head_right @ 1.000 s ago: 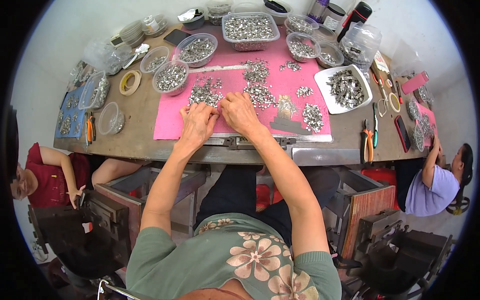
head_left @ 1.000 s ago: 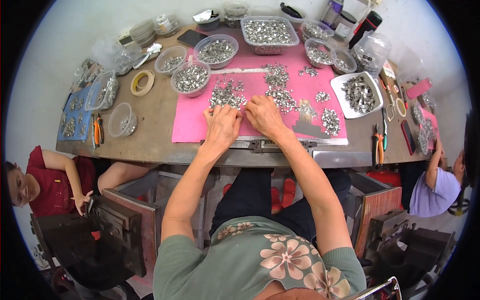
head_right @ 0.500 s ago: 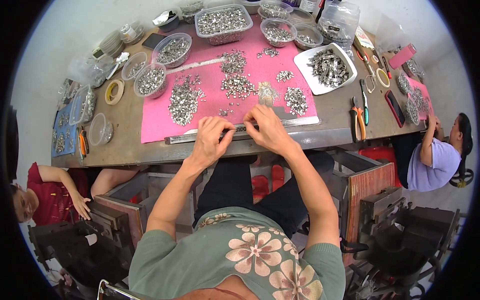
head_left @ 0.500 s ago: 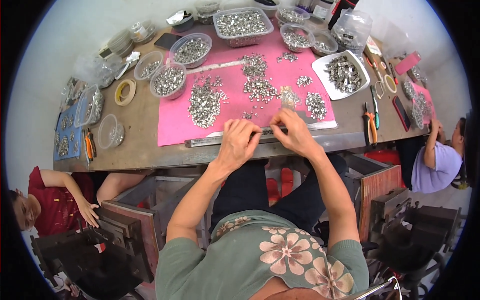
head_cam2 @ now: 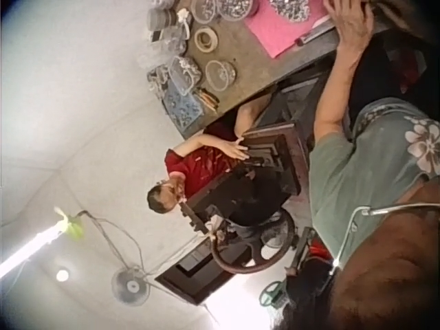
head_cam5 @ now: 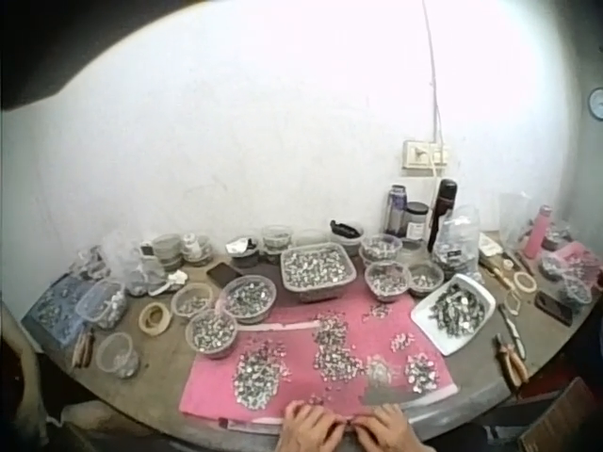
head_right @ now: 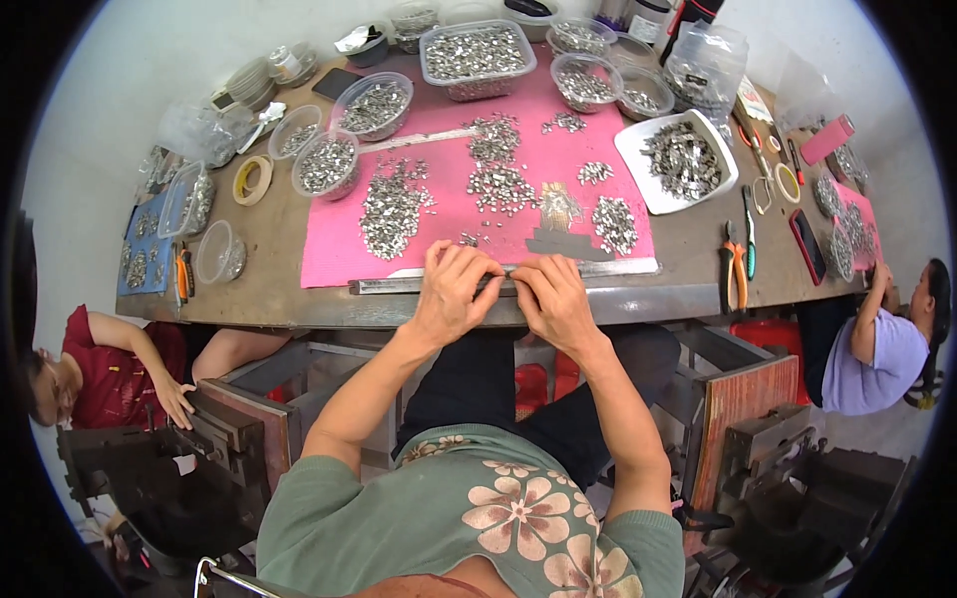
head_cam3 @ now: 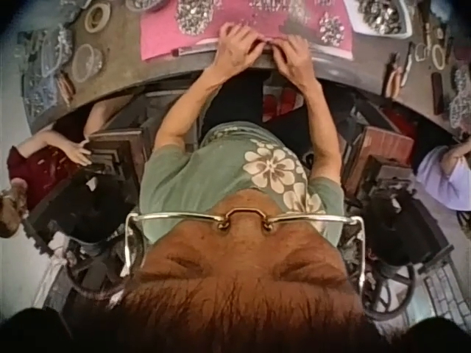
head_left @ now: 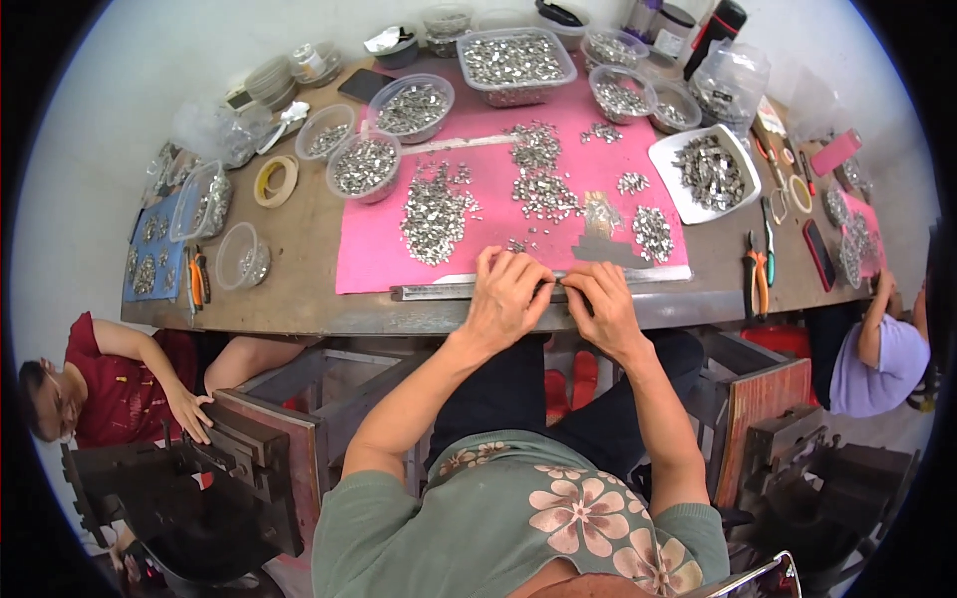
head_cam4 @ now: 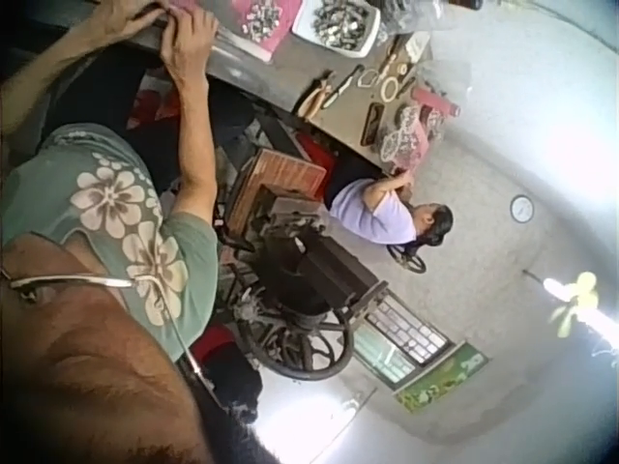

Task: The person sorts small metal butterfly-shaped parts into a jig by hand, then processes them using a manual wheel press.

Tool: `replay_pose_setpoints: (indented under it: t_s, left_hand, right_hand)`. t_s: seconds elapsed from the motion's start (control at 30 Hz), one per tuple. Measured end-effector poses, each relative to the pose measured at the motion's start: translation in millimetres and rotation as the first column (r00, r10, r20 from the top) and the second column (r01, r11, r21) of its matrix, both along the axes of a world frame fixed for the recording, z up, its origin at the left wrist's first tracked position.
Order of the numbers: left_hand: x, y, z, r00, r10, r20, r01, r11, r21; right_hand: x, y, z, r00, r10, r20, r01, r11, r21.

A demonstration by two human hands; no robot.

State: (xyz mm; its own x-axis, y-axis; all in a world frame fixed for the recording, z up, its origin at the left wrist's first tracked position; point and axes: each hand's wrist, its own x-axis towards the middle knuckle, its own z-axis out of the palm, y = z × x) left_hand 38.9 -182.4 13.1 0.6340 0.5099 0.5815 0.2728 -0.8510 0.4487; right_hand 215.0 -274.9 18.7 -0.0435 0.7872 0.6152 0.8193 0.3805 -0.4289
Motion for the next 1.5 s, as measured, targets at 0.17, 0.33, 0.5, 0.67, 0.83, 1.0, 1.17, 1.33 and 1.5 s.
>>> replay_pose_setpoints:
  t_s: [0.17, 0.33, 0.5, 0.67, 0.83, 1.0, 1.17, 1.33, 1.5]
  left_hand:
    - [-10.1, 11.5, 4.9, 0.997, 0.073, 0.038, -0.071, 0.996, -0.052]
    - [-40.9, 84.8, 6.3, 0.956, 0.292, -0.024, -0.288, 0.952, 0.106]
    - [-45.9, 102.1, 2.0, 0.934, 0.295, -0.200, -0.263, 0.950, 0.172]
    - [-39.5, 100.2, 7.1, 0.941, 0.276, -0.194, -0.236, 0.950, 0.207]
    - [-15.8, 44.1, 25.1, 0.989, 0.052, -0.139, -0.040, 0.995, 0.093]
    - [7.3, 9.5, 10.6, 0.996, -0.093, -0.015, 0.092, 0.995, -0.034]
    - [14.2, 3.0, 6.7, 0.996, -0.080, -0.030, 0.080, 0.997, -0.011]
    - [7.3, 3.8, 8.5, 0.994, -0.110, 0.003, 0.110, 0.993, -0.049]
    - [0.0, 5.1, 3.8, 0.993, -0.067, 0.096, 0.079, 0.988, -0.130]
  right_hand:
    - [4.3, -4.2, -1.7, 0.977, -0.144, -0.156, 0.169, 0.972, 0.165]
    - [15.8, -10.2, -10.2, 0.847, -0.310, -0.431, 0.324, 0.945, -0.043]
    - [15.4, -11.3, -15.1, 0.817, -0.334, -0.470, 0.334, 0.939, -0.085]
    - [16.0, -8.9, -14.4, 0.815, -0.349, -0.463, 0.367, 0.929, -0.054]
    - [15.7, -6.8, -14.6, 0.798, -0.362, -0.482, 0.378, 0.923, -0.066]
    - [15.9, -8.4, -16.6, 0.783, -0.366, -0.504, 0.373, 0.923, -0.091]
    - [14.3, -9.4, -13.8, 0.785, -0.361, -0.504, 0.362, 0.927, -0.099]
    - [14.6, -9.6, -14.4, 0.789, -0.354, -0.502, 0.360, 0.929, -0.089]
    - [16.5, -7.7, -12.4, 0.861, -0.310, -0.404, 0.323, 0.946, -0.036]
